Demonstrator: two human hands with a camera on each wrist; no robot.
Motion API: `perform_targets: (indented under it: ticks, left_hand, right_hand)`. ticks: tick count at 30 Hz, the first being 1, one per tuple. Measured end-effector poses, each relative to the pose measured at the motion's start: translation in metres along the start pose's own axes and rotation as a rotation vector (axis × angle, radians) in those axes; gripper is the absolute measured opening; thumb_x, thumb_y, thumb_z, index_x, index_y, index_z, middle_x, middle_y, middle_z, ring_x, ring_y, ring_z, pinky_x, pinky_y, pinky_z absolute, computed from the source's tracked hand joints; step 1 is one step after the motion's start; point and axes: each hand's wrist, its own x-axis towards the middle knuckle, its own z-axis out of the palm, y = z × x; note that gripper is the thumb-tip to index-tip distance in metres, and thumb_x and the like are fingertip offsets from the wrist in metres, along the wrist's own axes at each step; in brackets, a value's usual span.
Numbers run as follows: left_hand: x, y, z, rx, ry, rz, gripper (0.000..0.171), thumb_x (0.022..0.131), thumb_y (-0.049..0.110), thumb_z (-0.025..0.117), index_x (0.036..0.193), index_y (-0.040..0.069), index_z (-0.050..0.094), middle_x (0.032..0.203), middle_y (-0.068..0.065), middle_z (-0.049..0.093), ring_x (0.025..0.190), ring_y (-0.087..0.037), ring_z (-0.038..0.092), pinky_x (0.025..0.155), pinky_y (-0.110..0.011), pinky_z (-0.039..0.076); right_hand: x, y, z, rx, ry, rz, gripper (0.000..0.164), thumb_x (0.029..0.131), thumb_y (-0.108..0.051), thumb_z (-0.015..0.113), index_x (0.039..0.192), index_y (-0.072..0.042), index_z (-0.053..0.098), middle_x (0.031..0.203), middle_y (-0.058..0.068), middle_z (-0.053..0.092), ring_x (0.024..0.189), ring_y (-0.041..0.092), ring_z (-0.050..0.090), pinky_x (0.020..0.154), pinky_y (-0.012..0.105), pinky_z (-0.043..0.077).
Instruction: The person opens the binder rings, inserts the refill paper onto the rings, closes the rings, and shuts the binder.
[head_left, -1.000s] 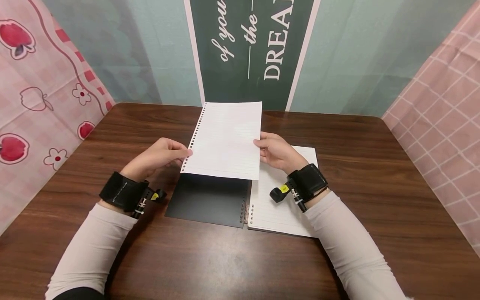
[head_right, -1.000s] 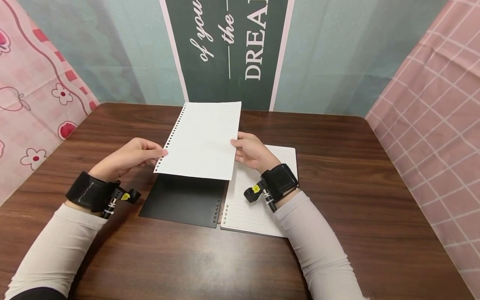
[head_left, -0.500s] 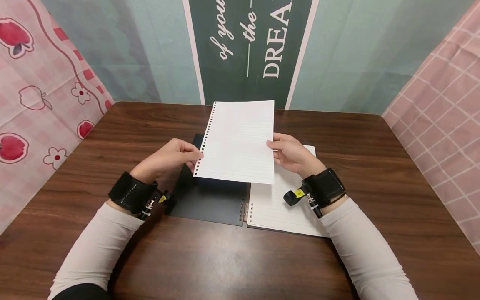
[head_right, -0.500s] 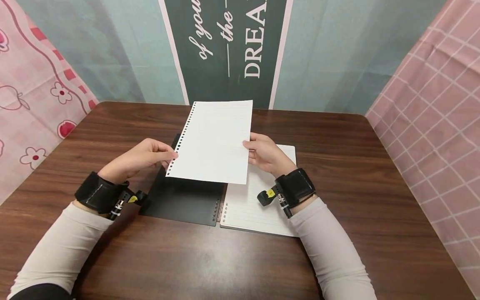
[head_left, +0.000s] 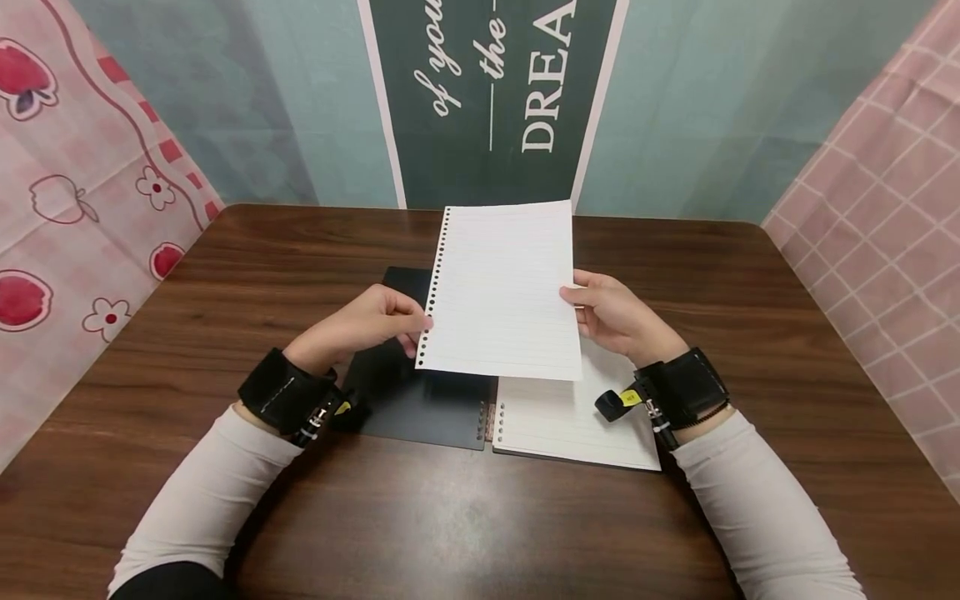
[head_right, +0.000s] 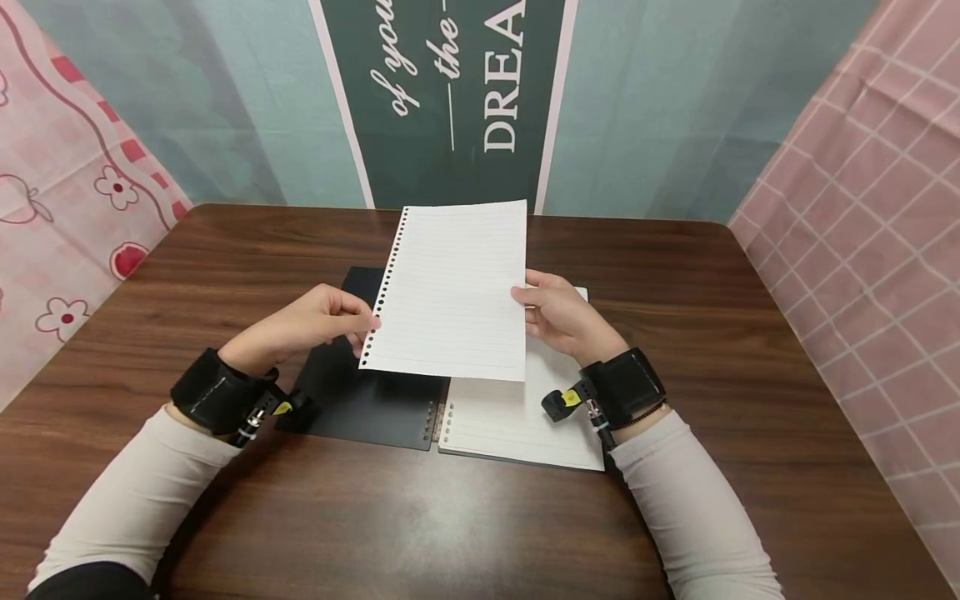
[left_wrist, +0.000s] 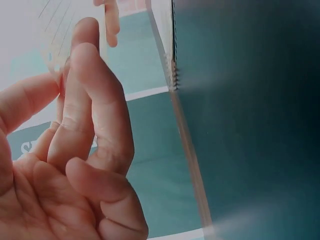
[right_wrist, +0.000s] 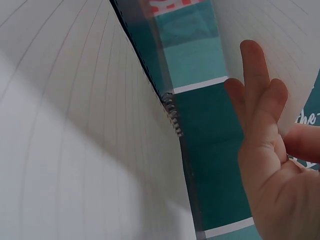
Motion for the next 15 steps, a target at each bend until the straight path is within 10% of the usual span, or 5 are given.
perform_targets:
  ticks: [15]
  left_hand:
    - [0.01, 0.009, 0.016, -0.011, -0.063, 0.021, 0.022, 0.098, 0.016, 0.06, 0.092, 0.001, 0.074, 0.082, -0.007, 0.07, 0.07, -0.022, 0.068, 0.08, -0.034, 0.056]
  right_hand:
    - [-0.019, -0.004, -0.015, 0.009, 0.009, -0.003, 0.054, 0.107, -0.011, 0.042, 0.156, -0.003, 0.02, 0.103, -0.005, 0.073, 0.089, 0.008, 0.073, 0.078, 0.024, 0.058]
